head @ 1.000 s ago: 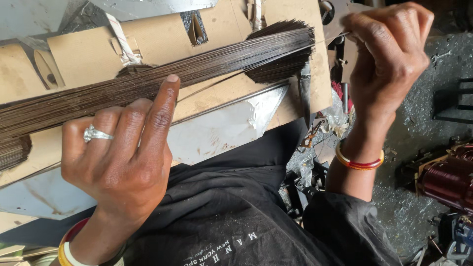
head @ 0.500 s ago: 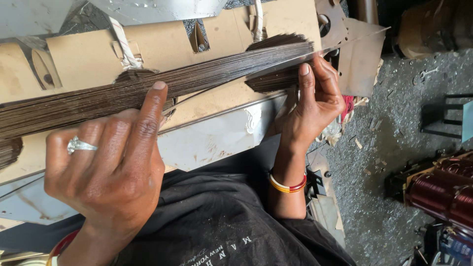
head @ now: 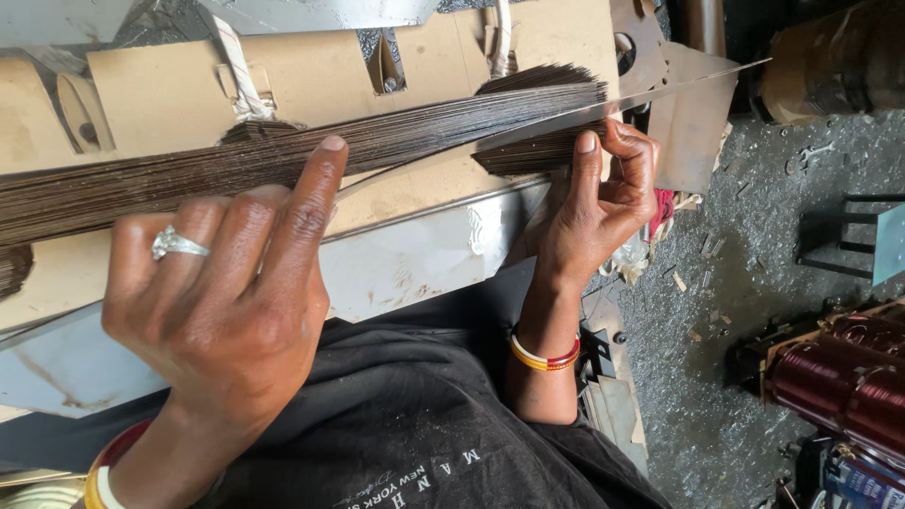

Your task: The person repeatedly aligns and adjusts a bundle of thin wooden sticks on a jig with circular cutouts. They use both hands to straighten the sticks and ensure they are evenly spaced and aligned across the jig.

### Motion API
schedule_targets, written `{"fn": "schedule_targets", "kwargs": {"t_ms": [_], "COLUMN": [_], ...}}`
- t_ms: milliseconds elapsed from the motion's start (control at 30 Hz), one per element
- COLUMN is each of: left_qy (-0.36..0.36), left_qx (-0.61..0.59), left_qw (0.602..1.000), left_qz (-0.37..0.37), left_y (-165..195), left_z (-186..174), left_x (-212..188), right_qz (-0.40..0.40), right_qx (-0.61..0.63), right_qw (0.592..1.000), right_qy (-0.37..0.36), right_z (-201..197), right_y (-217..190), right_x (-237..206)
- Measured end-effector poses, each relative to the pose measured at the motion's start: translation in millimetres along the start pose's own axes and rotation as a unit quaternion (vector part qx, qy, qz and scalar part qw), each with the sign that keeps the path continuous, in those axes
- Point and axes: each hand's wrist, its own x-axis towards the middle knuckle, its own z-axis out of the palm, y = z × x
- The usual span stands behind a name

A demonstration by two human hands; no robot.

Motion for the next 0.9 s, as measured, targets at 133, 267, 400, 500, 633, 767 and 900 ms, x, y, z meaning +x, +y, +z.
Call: {"fn": "schedule_targets", "kwargs": {"t_ms": [133, 267, 400, 500, 633, 767, 900], "left_qy": [0.026, 0.076, 0.082, 0.088, 0.071, 0.059, 0.067], "left_qx": [0.018, 0.033, 0.047, 0.057, 0.083, 0.066, 0.071], "left_qw": [0.999, 0.995, 0.993, 0.992, 0.991, 0.993, 0.991], "left_qz": [0.021, 0.061, 0.068, 0.076, 0.076, 0.079, 0.093], "left_y": [-2.2, -5.1, -6.0, -5.5, -4.1, -5.0, -9.5], "left_z": [7.3, 14.8, 18.4, 18.8, 14.5, 7.0, 3.7], "left_x": [1.0, 1.5, -0.4, 0.6, 5.4, 11.9, 20.6], "right_qz": [0.002, 0.015, 0.033, 0.038, 0.011, -0.018, -0.212], "right_qx": [0.005, 0.012, 0.030, 0.049, 0.027, -0.025, -0.187], "right_qw": [1.000, 1.000, 0.999, 0.998, 1.000, 0.999, 0.959], "right_qy": [0.002, 0.008, 0.004, 0.005, -0.004, -0.029, 0.013], "right_z": [0.4, 0.2, 0.5, -0.3, -1.3, -6.7, -25.2], "right_y": [0.7, 3.3, 4.1, 4.1, 6.1, 3.1, -9.4], "right_x": [-1.3, -1.2, -1.2, -0.6, -1.0, 2.3, 31.4]}}
